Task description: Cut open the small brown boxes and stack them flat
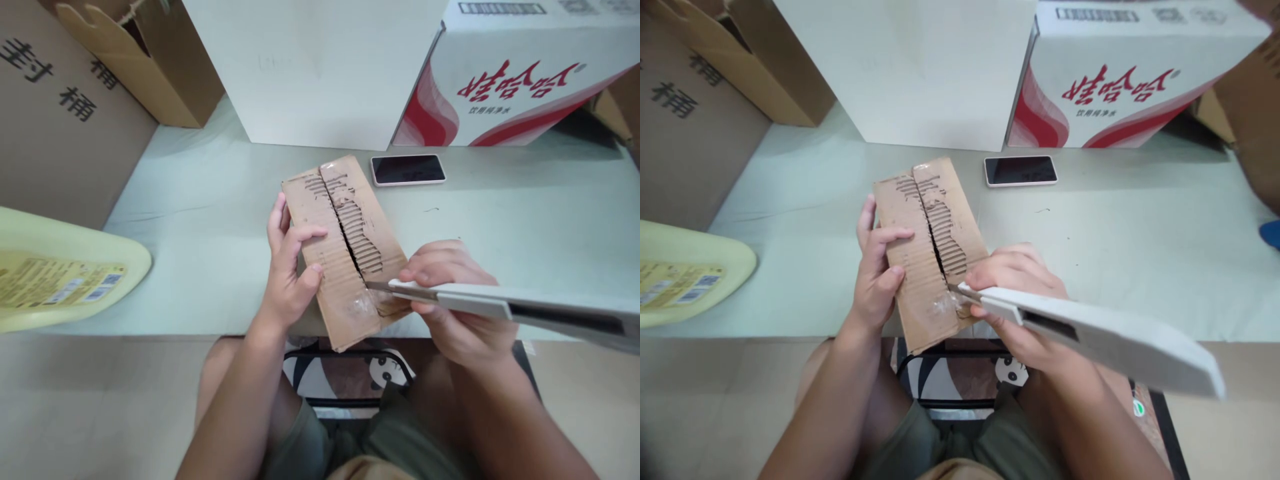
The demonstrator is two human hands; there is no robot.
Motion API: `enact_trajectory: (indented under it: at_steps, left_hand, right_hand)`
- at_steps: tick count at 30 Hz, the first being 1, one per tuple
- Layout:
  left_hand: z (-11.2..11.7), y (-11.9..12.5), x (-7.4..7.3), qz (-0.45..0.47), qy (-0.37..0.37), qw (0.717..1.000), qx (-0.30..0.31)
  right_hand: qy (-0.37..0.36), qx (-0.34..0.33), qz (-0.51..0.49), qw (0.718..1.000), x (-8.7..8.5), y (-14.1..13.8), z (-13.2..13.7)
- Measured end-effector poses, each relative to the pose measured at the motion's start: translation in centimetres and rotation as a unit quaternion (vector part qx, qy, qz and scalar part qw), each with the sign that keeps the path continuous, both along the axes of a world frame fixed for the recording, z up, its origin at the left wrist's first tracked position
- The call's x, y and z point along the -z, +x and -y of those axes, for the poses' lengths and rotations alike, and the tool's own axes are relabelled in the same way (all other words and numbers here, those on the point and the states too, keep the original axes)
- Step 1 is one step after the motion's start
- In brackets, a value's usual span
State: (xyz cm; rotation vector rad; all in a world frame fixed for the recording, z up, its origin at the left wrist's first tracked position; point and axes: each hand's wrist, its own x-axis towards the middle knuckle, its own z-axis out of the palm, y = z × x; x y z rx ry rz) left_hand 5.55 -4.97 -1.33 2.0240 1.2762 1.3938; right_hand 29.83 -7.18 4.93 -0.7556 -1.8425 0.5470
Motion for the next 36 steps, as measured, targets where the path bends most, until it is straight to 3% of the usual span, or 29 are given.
enact_trajectory:
  at_steps: [10, 30, 36]
  left_hand:
    - [0.06, 0.12, -0.04, 0.000, 0.001, 1.000, -0.006]
    - [0.06, 0.34, -0.34, 0.000, 0.009, 1.000, -0.010]
    - [0.11, 0.28, -0.50, -0.007, -0.004, 1.000, -0.013]
  right_hand:
    - [-0.016, -0.025, -0.016, 0.999, 0.51, -0.20, -0.01]
    - [-0.032, -0.016, -0.011, 0.999, -0.23, -0.82, 0.40]
    - [0.003, -0.026, -0.014, 1.000, -0.22, -0.23, 0.54]
